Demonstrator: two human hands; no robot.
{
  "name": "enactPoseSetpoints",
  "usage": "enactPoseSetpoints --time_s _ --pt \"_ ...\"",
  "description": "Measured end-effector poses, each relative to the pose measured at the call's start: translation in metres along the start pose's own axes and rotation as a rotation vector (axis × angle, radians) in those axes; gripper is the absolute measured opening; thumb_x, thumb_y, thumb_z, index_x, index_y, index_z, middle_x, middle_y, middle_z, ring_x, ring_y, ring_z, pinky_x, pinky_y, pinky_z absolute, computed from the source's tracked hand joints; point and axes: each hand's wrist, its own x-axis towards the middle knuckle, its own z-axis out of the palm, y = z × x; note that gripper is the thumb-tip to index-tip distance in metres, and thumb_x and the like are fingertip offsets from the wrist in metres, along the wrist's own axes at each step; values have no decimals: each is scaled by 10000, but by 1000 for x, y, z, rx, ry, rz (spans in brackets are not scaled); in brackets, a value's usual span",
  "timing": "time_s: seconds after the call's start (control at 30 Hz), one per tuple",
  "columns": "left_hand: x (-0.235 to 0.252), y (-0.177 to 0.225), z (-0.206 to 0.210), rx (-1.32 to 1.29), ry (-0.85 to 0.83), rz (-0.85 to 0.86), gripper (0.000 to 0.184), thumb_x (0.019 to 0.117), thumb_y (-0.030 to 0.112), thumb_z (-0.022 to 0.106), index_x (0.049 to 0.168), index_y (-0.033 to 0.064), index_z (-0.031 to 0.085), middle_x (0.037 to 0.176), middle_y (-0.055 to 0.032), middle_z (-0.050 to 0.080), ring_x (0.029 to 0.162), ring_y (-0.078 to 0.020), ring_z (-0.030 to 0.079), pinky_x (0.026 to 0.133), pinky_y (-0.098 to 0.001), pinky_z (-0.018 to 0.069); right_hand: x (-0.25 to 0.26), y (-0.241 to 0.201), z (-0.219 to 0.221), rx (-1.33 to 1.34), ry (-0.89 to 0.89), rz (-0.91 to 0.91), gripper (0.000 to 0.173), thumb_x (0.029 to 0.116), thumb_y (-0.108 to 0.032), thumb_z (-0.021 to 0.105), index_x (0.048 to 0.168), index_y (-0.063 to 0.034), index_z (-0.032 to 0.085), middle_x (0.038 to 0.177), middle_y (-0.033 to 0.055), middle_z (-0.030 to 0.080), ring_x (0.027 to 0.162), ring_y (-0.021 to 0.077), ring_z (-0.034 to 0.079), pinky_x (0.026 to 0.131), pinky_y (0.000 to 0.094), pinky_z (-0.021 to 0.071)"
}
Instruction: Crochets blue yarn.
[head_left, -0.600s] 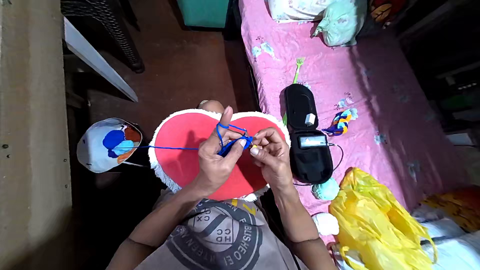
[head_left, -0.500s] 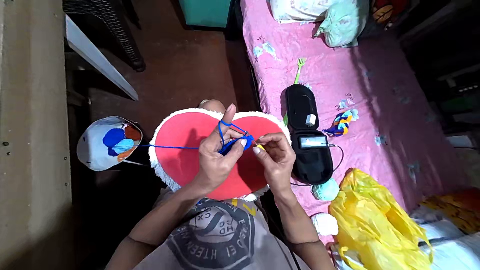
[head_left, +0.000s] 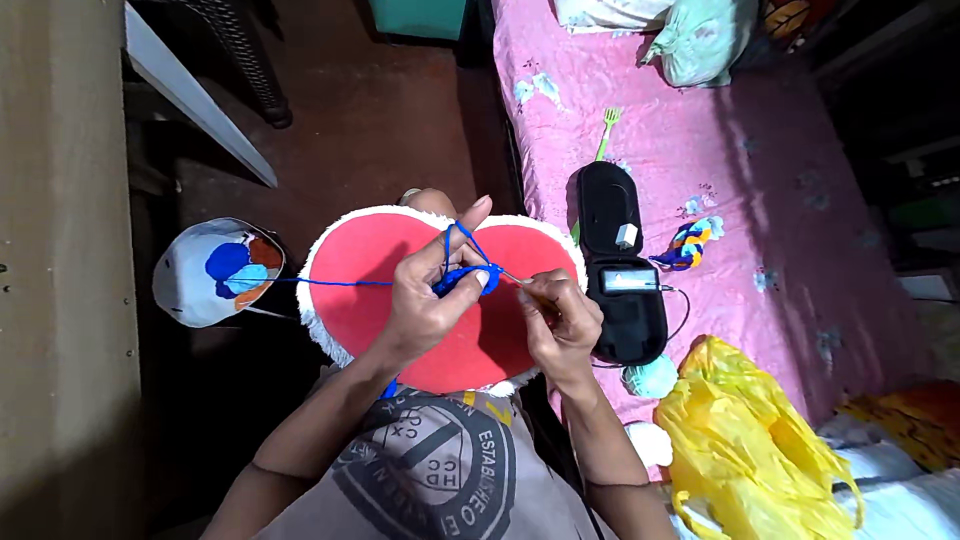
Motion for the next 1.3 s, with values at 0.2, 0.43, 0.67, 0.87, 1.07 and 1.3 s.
enactPoseSetpoints --time_s 0.2,0.43,0.67,0.87,1.07,1.3 --pt "2 -1 -3 -91 -18 -66 617 884 -80 572 1489 -3 482 868 15 685 710 -32 629 658 -166 539 -2 2 -4 -16 -24 -13 64 934 -18 641 897 34 651 836 92 648 754 33 618 661 120 517" --pt "4 -1 -5 -237 -17 -194 632 880 -97 557 1494 38 501 853 1 690 703 -42 633 665 -172 541 -4 4 -11 155 -68 126 40 935 -14 646 924 20 662 868 59 661 792 19 640 709 139 553" --pt "-4 -15 14 144 29 -49 614 869 -81 586 1473 -5 512 838 -12 668 656 -26 592 611 -163 520 4 7 -16 1114 -206 836 91 890 -5 648 928 -74 693 756 25 686 535 -8 540 483 143 423" --pt "-14 -26 21 305 -11 147 458 891 -58 593 1348 -32 617 864 -73 693 707 -20 601 667 -154 513 11 -10 -6 911 -78 774 110 883 18 639 926 -71 686 734 23 672 508 -18 492 472 135 387" --pt "-5 -9 11 -170 -56 -244 540 863 -88 574 1393 12 601 858 38 685 733 -22 634 687 -184 553 -12 4 5 345 101 253 75 922 -21 666 979 -63 690 890 -9 683 801 11 653 715 170 576" --pt "6 -7 -6 -416 -54 -402 433 857 -54 492 1212 36 724 679 40 581 481 17 427 428 -112 329 -16 16 -8 27 32 -3 68 938 -36 630 898 16 649 822 79 645 751 44 632 669 148 541"
